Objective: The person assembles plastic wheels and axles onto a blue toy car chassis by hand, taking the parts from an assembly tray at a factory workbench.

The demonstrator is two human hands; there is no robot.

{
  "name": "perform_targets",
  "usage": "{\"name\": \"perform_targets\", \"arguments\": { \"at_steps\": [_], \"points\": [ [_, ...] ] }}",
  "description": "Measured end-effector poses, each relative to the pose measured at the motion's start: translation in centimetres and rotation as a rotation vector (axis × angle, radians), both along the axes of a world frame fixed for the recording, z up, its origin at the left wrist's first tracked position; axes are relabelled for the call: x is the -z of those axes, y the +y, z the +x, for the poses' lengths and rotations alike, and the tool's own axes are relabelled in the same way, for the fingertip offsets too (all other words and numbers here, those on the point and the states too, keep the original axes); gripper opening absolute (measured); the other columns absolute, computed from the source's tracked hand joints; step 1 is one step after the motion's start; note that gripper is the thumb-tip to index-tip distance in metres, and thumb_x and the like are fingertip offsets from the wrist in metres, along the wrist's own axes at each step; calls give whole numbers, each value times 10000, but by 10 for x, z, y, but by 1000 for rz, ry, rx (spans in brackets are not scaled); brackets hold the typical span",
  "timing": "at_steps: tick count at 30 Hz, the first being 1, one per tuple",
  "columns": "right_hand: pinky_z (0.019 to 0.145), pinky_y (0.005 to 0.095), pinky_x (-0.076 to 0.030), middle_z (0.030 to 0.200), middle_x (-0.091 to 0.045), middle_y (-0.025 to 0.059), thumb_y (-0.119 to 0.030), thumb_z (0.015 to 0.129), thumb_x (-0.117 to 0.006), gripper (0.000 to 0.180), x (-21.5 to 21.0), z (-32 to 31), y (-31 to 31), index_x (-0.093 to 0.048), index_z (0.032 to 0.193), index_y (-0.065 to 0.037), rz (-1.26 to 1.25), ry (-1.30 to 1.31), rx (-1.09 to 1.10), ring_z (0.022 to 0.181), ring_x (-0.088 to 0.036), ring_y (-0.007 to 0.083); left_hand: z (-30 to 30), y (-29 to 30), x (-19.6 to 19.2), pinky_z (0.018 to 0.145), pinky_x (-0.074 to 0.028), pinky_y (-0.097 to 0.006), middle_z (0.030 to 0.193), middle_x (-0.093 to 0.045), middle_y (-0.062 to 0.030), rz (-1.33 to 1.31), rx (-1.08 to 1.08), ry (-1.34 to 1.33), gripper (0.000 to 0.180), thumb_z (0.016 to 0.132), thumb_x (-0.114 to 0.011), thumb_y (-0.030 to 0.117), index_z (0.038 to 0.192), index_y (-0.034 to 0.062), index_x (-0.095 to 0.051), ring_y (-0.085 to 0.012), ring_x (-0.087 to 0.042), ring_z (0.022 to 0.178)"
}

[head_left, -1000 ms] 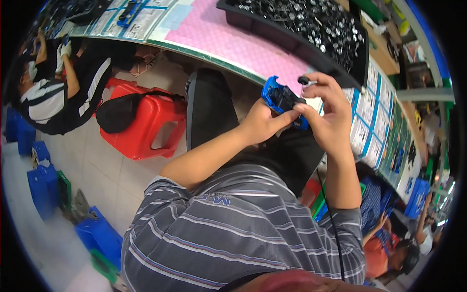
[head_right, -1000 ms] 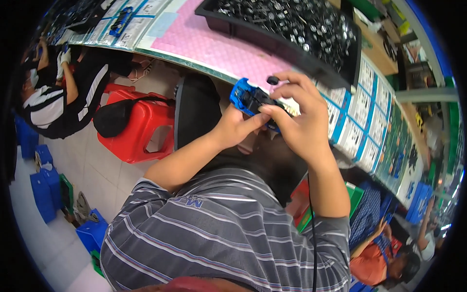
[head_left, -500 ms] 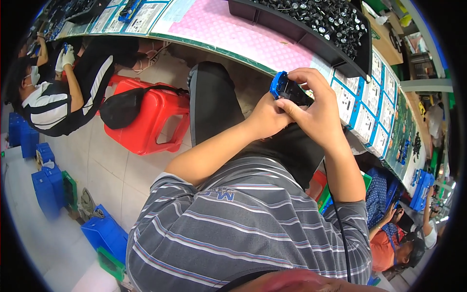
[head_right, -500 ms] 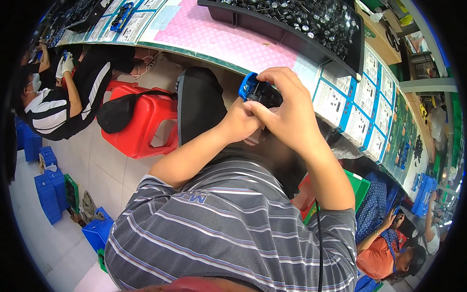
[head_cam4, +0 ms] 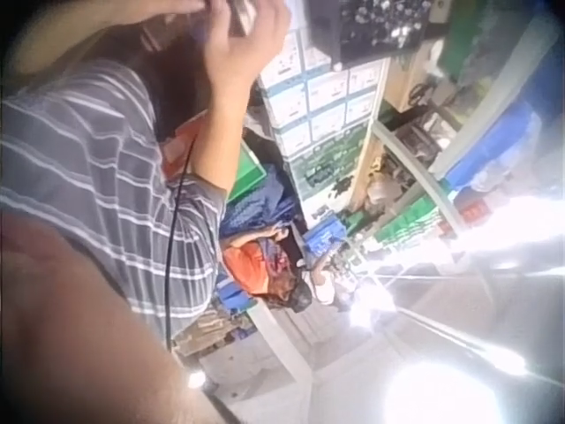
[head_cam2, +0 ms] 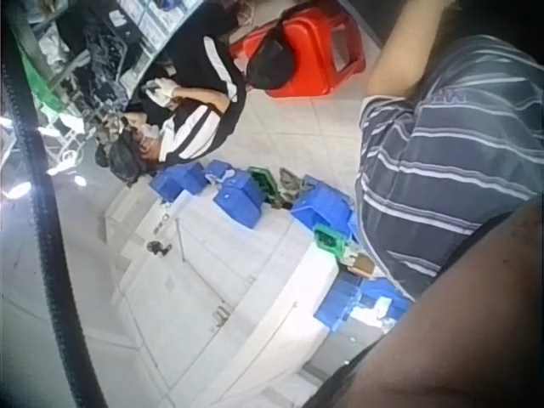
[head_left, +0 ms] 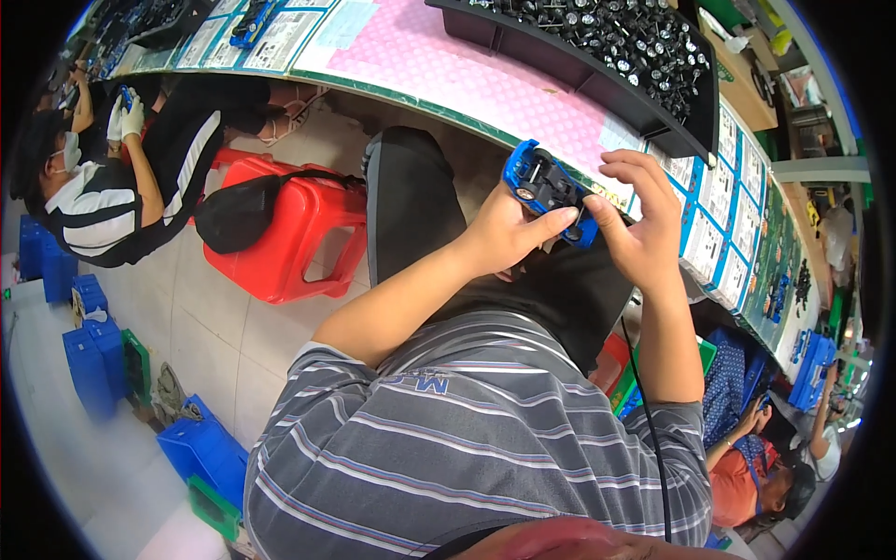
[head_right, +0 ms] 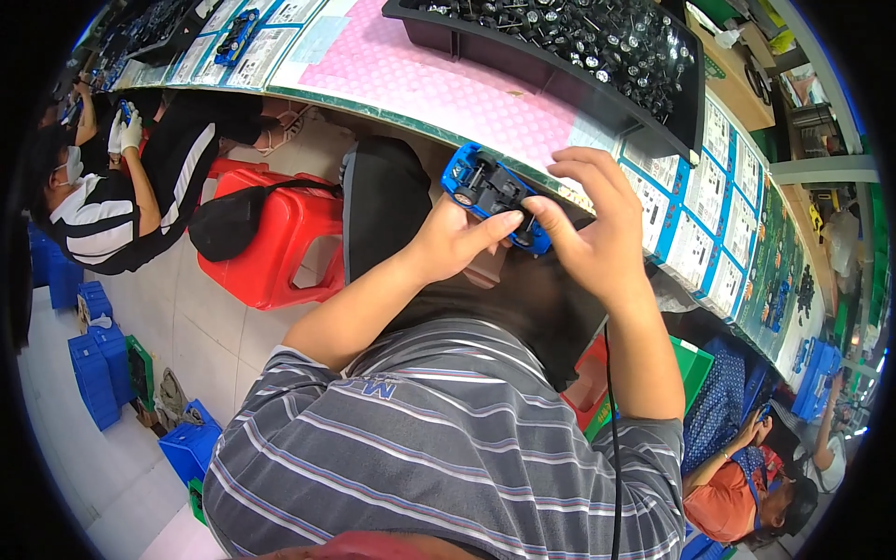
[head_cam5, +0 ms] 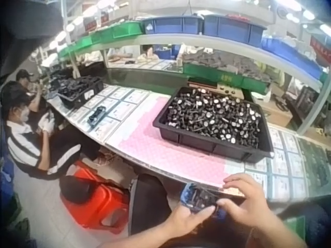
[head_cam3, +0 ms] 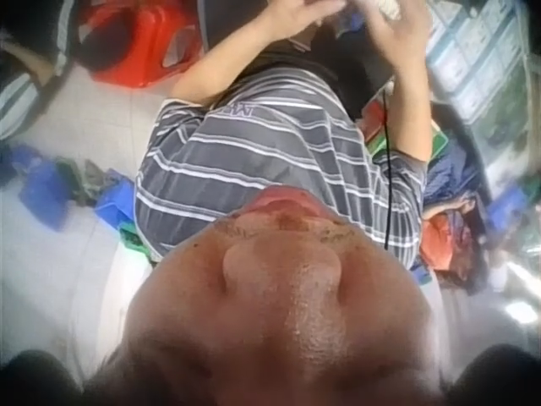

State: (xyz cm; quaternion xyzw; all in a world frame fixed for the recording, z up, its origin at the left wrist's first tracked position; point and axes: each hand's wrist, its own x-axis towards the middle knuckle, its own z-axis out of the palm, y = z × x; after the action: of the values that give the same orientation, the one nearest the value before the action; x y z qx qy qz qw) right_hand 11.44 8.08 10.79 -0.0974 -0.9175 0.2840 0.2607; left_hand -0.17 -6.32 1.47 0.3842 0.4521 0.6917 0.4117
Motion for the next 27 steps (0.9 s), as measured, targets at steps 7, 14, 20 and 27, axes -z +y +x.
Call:
{"name": "perform_targets", "arguments": {
  "at_steps": [7, 14, 20, 27],
  "points": [
    [765, 346, -518, 907, -664, 150, -76, 845, -733, 128, 75, 17, 90, -659, 870, 26, 133, 47, 319, 819, -663, 288, -70, -21, 11, 627, -556, -262, 1123, -594, -68, 4, -458, -275, 465, 985, -615, 197, 1354, 83, -356, -128, -644, 871],
    [672, 352, -476, 828, -564, 134, -71, 871, -673, 115, 97, 16, 101, -617, 830, 22, 99, -63, 461, 723, -580, 268, -198, -55, 1, 548, -494, -218, 918, -660, -46, -126, -733, -41, 356, 952, -683, 235, 1176, 3, -532, -92, -629, 690],
    [661, 373, -462, 825, -552, 142, -61, 855, -671, 111, 99, 11, 103, -601, 825, 18, 88, -78, 475, 716, -561, 289, -294, -69, 3, 463, -402, -237, 781, -637, -54, -573, -866, 120, 541, 941, -683, 314, 1291, -74, -543, -91, -532, 519],
    [663, 380, -454, 830, -548, 148, -75, 856, -668, 120, 99, 12, 103, -594, 823, 14, 110, -80, 473, 722, -554, 309, -332, -70, 8, 817, -520, -357, 992, -692, -210, -714, -966, 404, 633, 908, -682, 438, 1237, -96, -589, -266, -669, 914]
  ]
}}
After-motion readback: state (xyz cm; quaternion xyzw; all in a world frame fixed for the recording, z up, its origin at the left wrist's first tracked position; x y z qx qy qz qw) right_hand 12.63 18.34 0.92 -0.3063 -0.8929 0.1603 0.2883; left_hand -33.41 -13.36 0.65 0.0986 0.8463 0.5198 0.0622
